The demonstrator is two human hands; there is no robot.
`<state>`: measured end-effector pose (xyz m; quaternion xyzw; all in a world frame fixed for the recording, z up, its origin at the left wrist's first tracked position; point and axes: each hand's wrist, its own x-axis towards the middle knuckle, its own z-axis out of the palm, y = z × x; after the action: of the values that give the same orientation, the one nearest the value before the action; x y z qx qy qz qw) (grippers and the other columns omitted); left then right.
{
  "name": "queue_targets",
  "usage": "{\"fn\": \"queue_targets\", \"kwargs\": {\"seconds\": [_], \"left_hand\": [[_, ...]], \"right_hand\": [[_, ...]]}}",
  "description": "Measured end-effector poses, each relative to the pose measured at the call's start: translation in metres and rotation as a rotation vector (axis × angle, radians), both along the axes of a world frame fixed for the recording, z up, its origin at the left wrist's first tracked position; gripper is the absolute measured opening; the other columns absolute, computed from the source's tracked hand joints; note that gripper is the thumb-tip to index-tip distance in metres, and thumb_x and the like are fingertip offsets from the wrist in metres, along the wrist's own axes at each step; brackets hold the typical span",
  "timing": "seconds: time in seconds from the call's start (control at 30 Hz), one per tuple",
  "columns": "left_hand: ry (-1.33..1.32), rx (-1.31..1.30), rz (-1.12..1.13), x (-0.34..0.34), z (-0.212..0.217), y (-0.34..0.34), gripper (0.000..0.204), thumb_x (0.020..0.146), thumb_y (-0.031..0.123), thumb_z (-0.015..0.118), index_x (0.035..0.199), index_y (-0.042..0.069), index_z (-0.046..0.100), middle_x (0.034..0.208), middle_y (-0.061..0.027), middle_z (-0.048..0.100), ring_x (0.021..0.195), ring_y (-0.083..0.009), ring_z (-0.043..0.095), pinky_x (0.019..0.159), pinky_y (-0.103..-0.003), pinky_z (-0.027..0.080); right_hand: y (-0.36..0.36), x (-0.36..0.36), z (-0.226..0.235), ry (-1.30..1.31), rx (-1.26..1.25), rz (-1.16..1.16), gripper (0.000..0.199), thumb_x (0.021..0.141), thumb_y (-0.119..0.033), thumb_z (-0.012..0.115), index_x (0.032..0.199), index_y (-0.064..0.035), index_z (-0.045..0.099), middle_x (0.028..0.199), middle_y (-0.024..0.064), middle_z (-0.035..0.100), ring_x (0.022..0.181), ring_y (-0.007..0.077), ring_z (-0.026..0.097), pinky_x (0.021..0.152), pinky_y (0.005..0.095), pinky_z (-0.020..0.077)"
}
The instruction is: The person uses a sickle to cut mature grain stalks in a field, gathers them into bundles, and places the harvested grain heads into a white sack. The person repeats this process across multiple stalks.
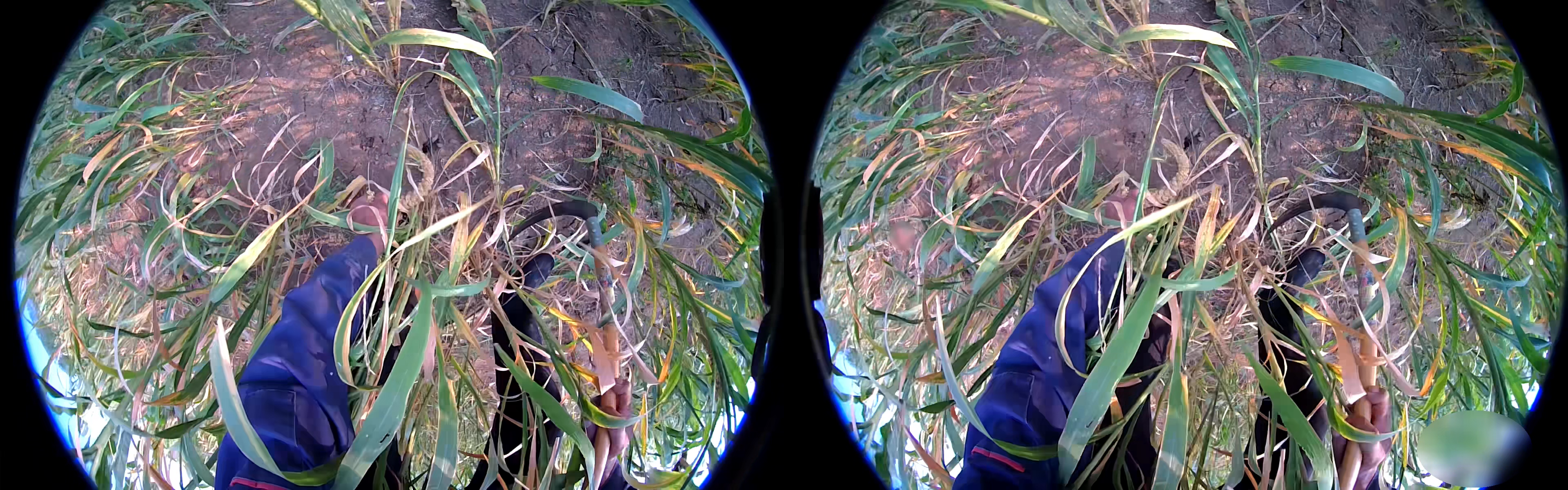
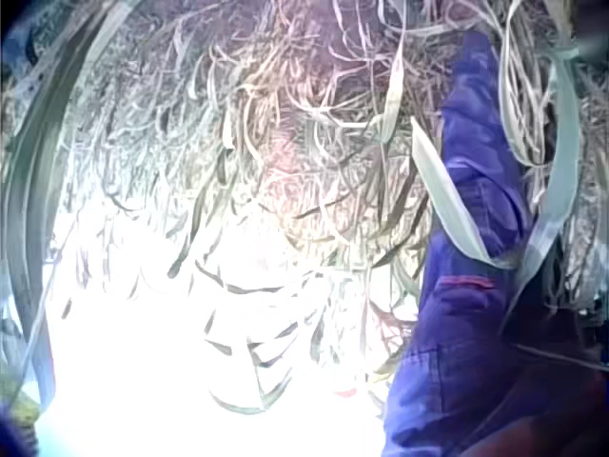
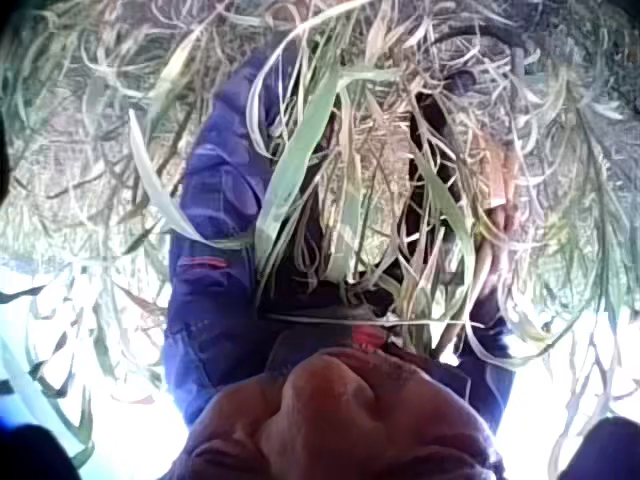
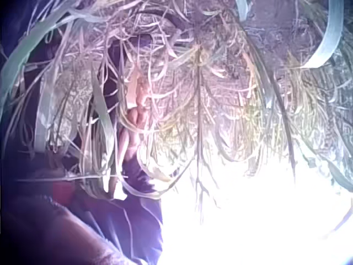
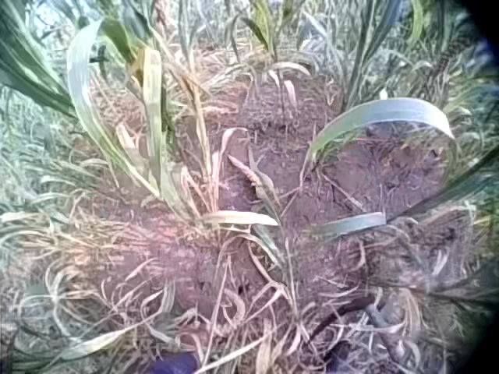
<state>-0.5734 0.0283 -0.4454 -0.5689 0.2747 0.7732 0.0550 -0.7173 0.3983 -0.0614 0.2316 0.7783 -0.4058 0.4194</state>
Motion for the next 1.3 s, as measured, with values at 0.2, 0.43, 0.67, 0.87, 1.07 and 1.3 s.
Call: {"fn": "queue_targets", "kwargs": {"seconds": [0.2,0.43,0.67,0.87,1.07,1.3], "left_hand": [[-0.101,-0.251,0.054,0.023,0.120,0.077,0.027,0.077,0.018,0.071,0.095,0.001,0.060,0.085,-0.0101,0.062,0.073,-0.0238,0.062,0.066,-0.037,0.052],[-0.075,-0.424,0.282,0.024,0.128,0.115,0.024,0.076,0.016,0.069,0.090,0.001,0.058,0.080,-0.0111,0.061,0.070,-0.0240,0.059,0.063,-0.035,0.048],[-0.066,-1.000,-0.395,0.002,0.200,0.107,0.034,0.077,0.015,0.067,0.105,0.001,0.053,0.080,-0.0129,0.062,0.072,-0.0255,0.061,0.067,-0.036,0.049],[-0.095,-0.879,-0.329,0.013,0.213,0.108,0.040,0.079,0.017,0.065,0.111,0.003,0.046,0.081,-0.0119,0.061,0.072,-0.0238,0.061,0.066,-0.035,0.049],[-0.134,-0.829,-0.295,0.020,0.222,0.116,0.045,0.081,0.019,0.064,0.117,0.005,0.039,0.081,-0.0109,0.061,0.072,-0.0221,0.060,0.066,-0.034,0.049],[-0.128,-0.792,-0.258,0.016,0.224,0.111,0.052,0.084,0.021,0.062,0.124,0.007,0.032,0.082,-0.0097,0.061,0.072,-0.0201,0.060,0.066,-0.032,0.048]], "right_hand": [[-0.053,-0.037,0.056,0.124,-0.136,0.186,0.033,0.078,0.001,0.060,0.109,-0.0088,0.056,0.115,0.0142,0.051,0.078,0.0161,0.057,0.063,0.0243,0.0503],[-0.159,-0.053,0.039,-0.512,-0.511,0.304,0.040,0.091,-0.028,0.055,0.123,-0.0054,0.052,0.110,0.0059,0.052,0.093,0.0120,0.051,0.083,0.0260,0.0411],[-0.173,-0.028,0.003,-0.225,-0.813,0.796,0.022,0.082,-0.003,0.058,0.103,0.0000,0.061,0.115,0.0150,0.054,0.091,0.0221,0.055,0.071,0.0306,0.0464],[-0.153,-0.023,-0.018,-0.114,-1.066,0.662,0.015,0.074,0.005,0.069,0.084,-0.0010,0.059,0.116,0.0179,0.053,0.103,0.0288,0.056,0.086,0.0380,0.0463],[-0.153,-0.049,0.047,-0.115,-0.865,0.783,0.018,0.074,0.005,0.070,0.086,-0.0051,0.062,0.117,0.0195,0.055,0.087,0.0248,0.061,0.074,0.0342,0.0500],[-0.121,-0.058,0.073,-0.039,-0.788,0.750,0.017,0.074,-0.002,0.073,0.087,-0.0064,0.063,0.114,0.0207,0.055,0.085,0.0198,0.061,0.067,0.0259,0.0494]]}}
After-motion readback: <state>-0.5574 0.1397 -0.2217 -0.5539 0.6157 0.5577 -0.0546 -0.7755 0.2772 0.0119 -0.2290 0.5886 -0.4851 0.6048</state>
